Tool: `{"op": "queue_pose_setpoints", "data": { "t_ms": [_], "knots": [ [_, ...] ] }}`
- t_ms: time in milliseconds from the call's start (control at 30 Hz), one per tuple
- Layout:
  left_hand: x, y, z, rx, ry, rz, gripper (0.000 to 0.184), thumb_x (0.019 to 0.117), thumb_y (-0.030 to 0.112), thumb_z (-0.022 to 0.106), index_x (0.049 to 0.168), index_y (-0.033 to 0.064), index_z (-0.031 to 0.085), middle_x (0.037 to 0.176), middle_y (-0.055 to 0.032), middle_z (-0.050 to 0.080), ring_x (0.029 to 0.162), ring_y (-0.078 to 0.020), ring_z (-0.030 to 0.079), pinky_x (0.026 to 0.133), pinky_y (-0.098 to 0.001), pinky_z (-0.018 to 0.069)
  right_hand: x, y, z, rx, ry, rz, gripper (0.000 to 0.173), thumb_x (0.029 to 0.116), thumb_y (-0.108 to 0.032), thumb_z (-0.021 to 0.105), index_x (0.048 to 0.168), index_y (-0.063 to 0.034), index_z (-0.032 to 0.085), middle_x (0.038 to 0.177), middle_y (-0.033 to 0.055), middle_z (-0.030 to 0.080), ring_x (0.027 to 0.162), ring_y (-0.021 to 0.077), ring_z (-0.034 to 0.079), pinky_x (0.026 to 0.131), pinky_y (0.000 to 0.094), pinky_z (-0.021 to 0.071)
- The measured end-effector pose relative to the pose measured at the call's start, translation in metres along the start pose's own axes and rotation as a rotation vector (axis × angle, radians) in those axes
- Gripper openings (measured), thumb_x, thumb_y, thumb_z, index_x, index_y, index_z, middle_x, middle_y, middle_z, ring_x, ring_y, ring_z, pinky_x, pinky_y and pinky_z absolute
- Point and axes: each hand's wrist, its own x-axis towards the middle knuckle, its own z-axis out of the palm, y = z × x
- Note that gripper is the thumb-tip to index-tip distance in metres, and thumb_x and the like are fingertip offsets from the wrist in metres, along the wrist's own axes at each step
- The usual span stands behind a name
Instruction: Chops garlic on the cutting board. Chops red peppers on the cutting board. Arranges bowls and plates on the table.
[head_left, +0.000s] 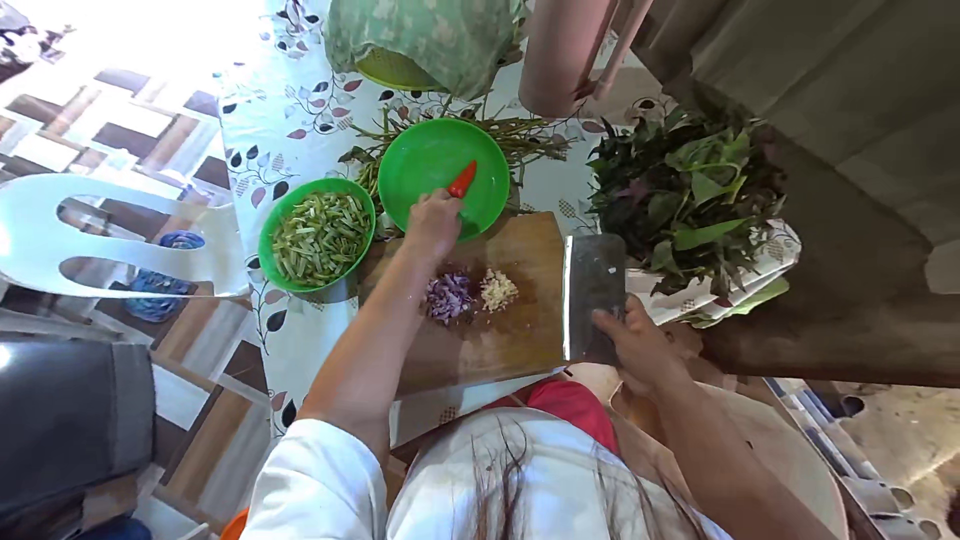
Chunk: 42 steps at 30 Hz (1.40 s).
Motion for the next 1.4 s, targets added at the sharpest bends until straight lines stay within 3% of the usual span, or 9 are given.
{"op": "queue_pose_setpoints", "data": {
  "t_ms": [133, 300, 433, 567, 867, 933, 1067, 1167, 1400],
  "knots": [
    [0.023, -0.017, 0.005, 0.075, -0.049, -0.111, 0.042, 0.0930, 0.016, 0.076, 0.132, 0.0062, 0.067, 0.135, -0.0263, 0.059, 0.131, -0.0491, 0.051, 0.105, -0.0654, 0.0423, -0.007, 0.014, -0.012, -0.091, -0.082, 0.020, 0.040, 0.1075, -0.008, 0.048, 0.146, -0.0014, 0.039, 0.120, 0.0124, 0.063, 0.099, 0.0109, 0.069, 0.085, 0.0300, 0.0597],
    [0.028, -0.019, -0.006, 0.089, -0.083, -0.166, 0.031, 0.1006, 0.020, 0.061, 0.124, 0.0010, 0.066, 0.127, -0.0245, 0.064, 0.124, -0.0426, 0.060, 0.102, -0.0614, 0.0465, -0.006, 0.022, -0.013, -0.060, -0.025, 0.024, 0.037, 0.1045, -0.005, 0.054, 0.139, 0.0008, 0.044, 0.116, 0.0119, 0.064, 0.096, 0.0103, 0.069, 0.084, 0.0291, 0.0598],
    [0.000, 0.017, -0.013, -0.313, 0.031, -0.121, 0.032, 0.1041, 0.019, 0.057, 0.126, -0.0025, 0.065, 0.108, -0.0221, 0.070, 0.100, -0.0340, 0.068, 0.092, -0.0537, 0.0529, -0.009, 0.013, -0.011, -0.134, 0.007, -0.025, 0.055, 0.0939, -0.001, 0.067, 0.142, 0.0008, 0.042, 0.120, 0.0149, 0.064, 0.101, 0.0131, 0.070, 0.086, 0.0313, 0.0608],
    [-0.031, 0.070, 0.032, -0.665, -0.219, -0.005, 0.033, 0.1039, 0.010, 0.054, 0.134, -0.0025, 0.059, 0.103, -0.0194, 0.071, 0.086, -0.0258, 0.070, 0.079, -0.0448, 0.0580, -0.011, 0.005, -0.001, -0.443, 0.090, -0.099, 0.046, 0.0983, -0.010, 0.064, 0.139, 0.0041, 0.048, 0.115, 0.0220, 0.067, 0.104, 0.0256, 0.069, 0.092, 0.0452, 0.0561],
    [-0.019, 0.101, 0.047, -0.399, -0.352, -0.125, 0.030, 0.1026, 0.012, 0.060, 0.127, -0.0043, 0.066, 0.117, -0.0224, 0.069, 0.111, -0.0336, 0.066, 0.099, -0.0507, 0.0506, -0.017, -0.022, 0.021, -0.884, 0.020, -0.108, 0.073, 0.1076, -0.009, 0.048, 0.167, -0.0115, 0.005, 0.103, 0.0294, 0.070, 0.097, 0.0451, 0.070, 0.092, 0.0562, 0.0530],
    [-0.021, 0.101, 0.040, -0.287, -0.280, -0.031, 0.033, 0.1029, 0.010, 0.059, 0.132, -0.0050, 0.063, 0.125, -0.0243, 0.066, 0.120, -0.0358, 0.063, 0.106, -0.0494, 0.0485, -0.017, -0.026, 0.022, -0.944, -0.014, -0.108, 0.070, 0.1079, -0.008, 0.045, 0.167, -0.0128, 0.007, 0.104, 0.0290, 0.071, 0.097, 0.0458, 0.070, 0.091, 0.0568, 0.0531],
    [-0.042, 0.086, 0.044, -0.055, -0.178, 0.293, 0.019, 0.0988, 0.002, 0.061, 0.113, -0.0018, 0.074, 0.118, -0.0214, 0.069, 0.118, -0.0376, 0.064, 0.103, -0.0521, 0.0501, -0.020, -0.030, 0.024, -1.038, -0.033, -0.120, 0.069, 0.1085, -0.008, 0.041, 0.167, -0.0134, 0.006, 0.103, 0.0284, 0.071, 0.096, 0.0466, 0.071, 0.089, 0.0568, 0.0544],
    [-0.061, 0.079, 0.060, 0.079, -0.180, 0.441, 0.023, 0.0938, -0.003, 0.064, 0.113, 0.0032, 0.076, 0.125, -0.0167, 0.068, 0.125, -0.0387, 0.058, 0.103, -0.0586, 0.0448, -0.021, -0.025, 0.029, -1.127, -0.005, -0.256, 0.068, 0.1073, -0.008, 0.044, 0.166, -0.0078, 0.009, 0.098, 0.0276, 0.072, 0.087, 0.0464, 0.072, 0.081, 0.0565, 0.0573],
    [-0.067, 0.076, 0.092, 0.039, -0.150, 0.451, 0.031, 0.0987, 0.028, 0.068, 0.122, 0.0080, 0.073, 0.133, -0.0111, 0.066, 0.136, -0.0311, 0.053, 0.111, -0.0559, 0.0398, -0.006, -0.020, 0.030, -1.292, -0.032, -0.354, 0.067, 0.1047, -0.001, 0.045, 0.166, -0.0109, 0.020, 0.101, 0.0261, 0.071, 0.083, 0.0451, 0.072, 0.073, 0.0547, 0.0581]
  ]
}}
